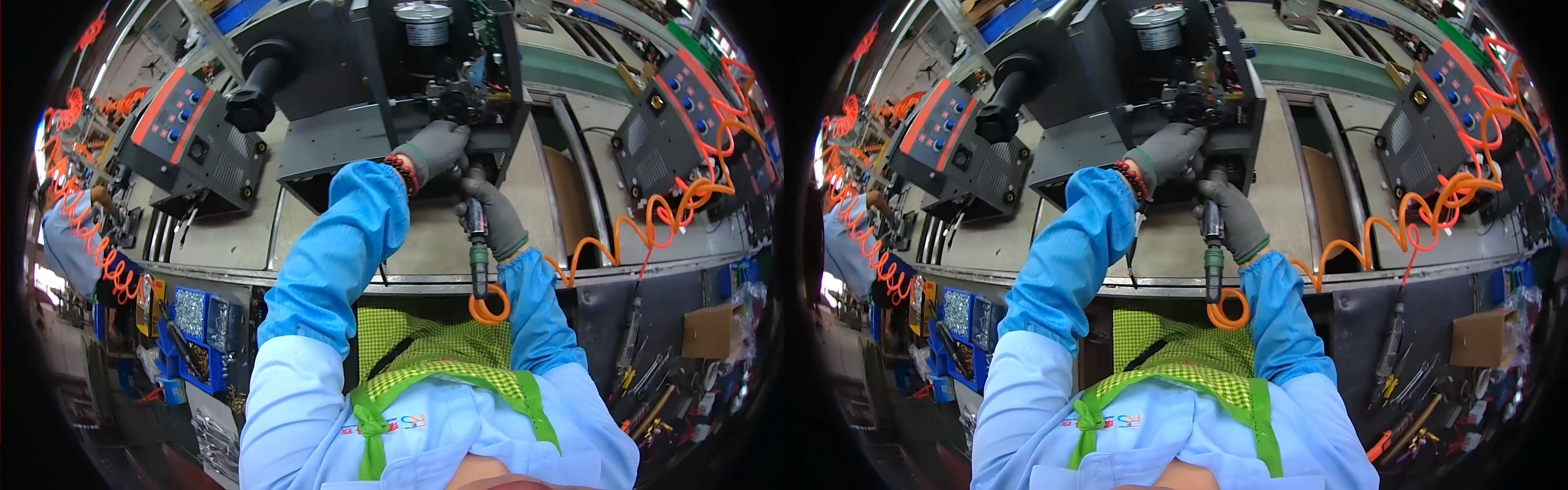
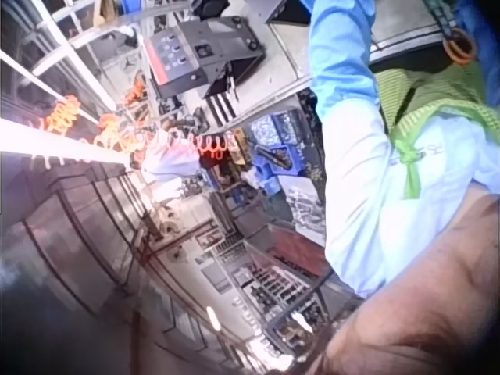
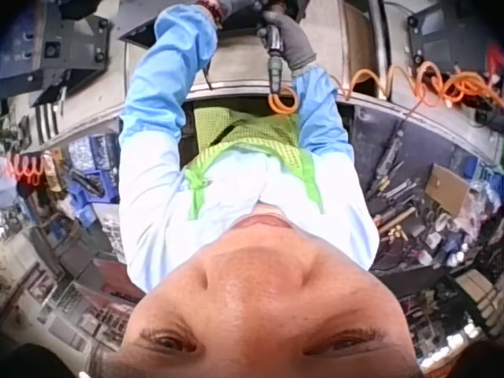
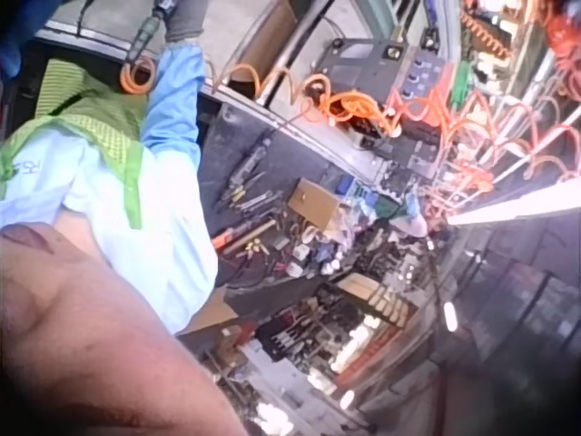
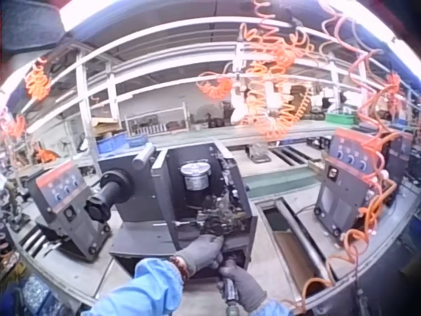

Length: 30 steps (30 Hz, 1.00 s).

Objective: The person assembles an electronic device on a workbench, using a pneumatic screwdriver to secure components and a screwdriver to adjust internal parts. They handle various small parts and tools, including pliers and a screwdriver, while working on the device's internal mechanisms.

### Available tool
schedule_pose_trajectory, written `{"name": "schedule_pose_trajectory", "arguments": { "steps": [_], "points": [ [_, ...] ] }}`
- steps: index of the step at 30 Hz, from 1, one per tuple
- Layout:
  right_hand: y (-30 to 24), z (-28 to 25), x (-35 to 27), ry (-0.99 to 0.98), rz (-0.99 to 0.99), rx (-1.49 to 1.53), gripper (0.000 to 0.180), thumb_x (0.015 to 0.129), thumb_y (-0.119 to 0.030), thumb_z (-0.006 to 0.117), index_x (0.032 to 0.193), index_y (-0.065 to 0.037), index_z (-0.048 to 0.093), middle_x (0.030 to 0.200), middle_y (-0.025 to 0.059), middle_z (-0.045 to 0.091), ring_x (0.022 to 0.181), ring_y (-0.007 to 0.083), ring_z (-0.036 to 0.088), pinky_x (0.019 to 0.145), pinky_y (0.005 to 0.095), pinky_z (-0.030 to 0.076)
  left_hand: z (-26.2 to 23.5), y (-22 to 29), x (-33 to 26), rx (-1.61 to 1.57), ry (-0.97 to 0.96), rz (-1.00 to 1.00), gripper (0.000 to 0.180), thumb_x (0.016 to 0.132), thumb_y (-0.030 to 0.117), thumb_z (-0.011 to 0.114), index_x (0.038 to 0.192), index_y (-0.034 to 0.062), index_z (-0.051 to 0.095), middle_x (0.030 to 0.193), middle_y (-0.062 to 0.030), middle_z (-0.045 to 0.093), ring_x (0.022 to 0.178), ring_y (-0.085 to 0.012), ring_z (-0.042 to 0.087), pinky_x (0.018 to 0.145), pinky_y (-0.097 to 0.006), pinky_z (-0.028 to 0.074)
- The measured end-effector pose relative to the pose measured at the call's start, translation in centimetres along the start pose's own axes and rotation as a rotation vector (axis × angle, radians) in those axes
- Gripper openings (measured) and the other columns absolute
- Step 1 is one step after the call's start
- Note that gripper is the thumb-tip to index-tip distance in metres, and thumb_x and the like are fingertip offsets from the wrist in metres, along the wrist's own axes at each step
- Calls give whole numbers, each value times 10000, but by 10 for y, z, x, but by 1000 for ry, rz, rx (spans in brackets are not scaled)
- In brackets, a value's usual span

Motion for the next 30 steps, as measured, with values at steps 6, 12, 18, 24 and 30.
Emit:
{"name": "schedule_pose_trajectory", "arguments": {
  "steps": [6, 12, 18, 24, 30],
  "points": [
    [1, 3, -1, 28, 17, -16, 191, 873, -276, 606, 920, -103, 538, 650, 35, 577, 502, 113, 564, 413, 245, 474, -2, 1, -2, 54, -15, 21, 399, 980, 332, 387, 885, -1, 585, 660, -88, 603, 570, -174, 588, 570, -332, 485],
    [5, 1, 2, 35, 53, 29, 209, 864, -301, 623, 876, -106, 549, 669, 35, 580, 515, 111, 574, 437, 229, 482, -5, 0, -4, 46, -25, -39, 381, 978, 318, 389, 939, -9, 583, 689, -105, 628, 586, -187, 601, 579, -338, 491],
    [4, -2, 3, -2, 40, 21, 191, 858, -269, 621, 910, -110, 530, 673, 32, 572, 514, 114, 568, 433, 225, 477, -5, -2, 7, 140, -88, 49, 366, 971, 293, 380, 939, -9, 584, 721, -118, 652, 628, -207, 625, 607, -352, 489],
    [2, 11, -4, 52, 31, 43, 195, 858, -296, 623, 897, -123, 542, 631, 33, 581, 476, 114, 552, 427, 214, 464, -10, -1, 3, 150, -69, 56, 370, 961, 298, 383, 921, -5, 591, 692, -107, 654, 629, -201, 628, 610, -348, 487],
    [3, 0, 1, 27, 35, -33, 205, 880, -313, 597, 858, -112, 563, 635, 33, 593, 479, 112, 559, 432, 216, 468, -9, 11, -7, 165, -58, 25, 367, 959, 295, 386, 926, -5, 595, 703, -112, 660, 619, -199, 628, 616, -347, 493]
  ]
}}
Point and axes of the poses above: each hand's wrist, its own x-axis towards the middle knuckle, its own z-axis out of the palm, y = z × x, the point moved 6 cm from there along x, towards the middle knuckle
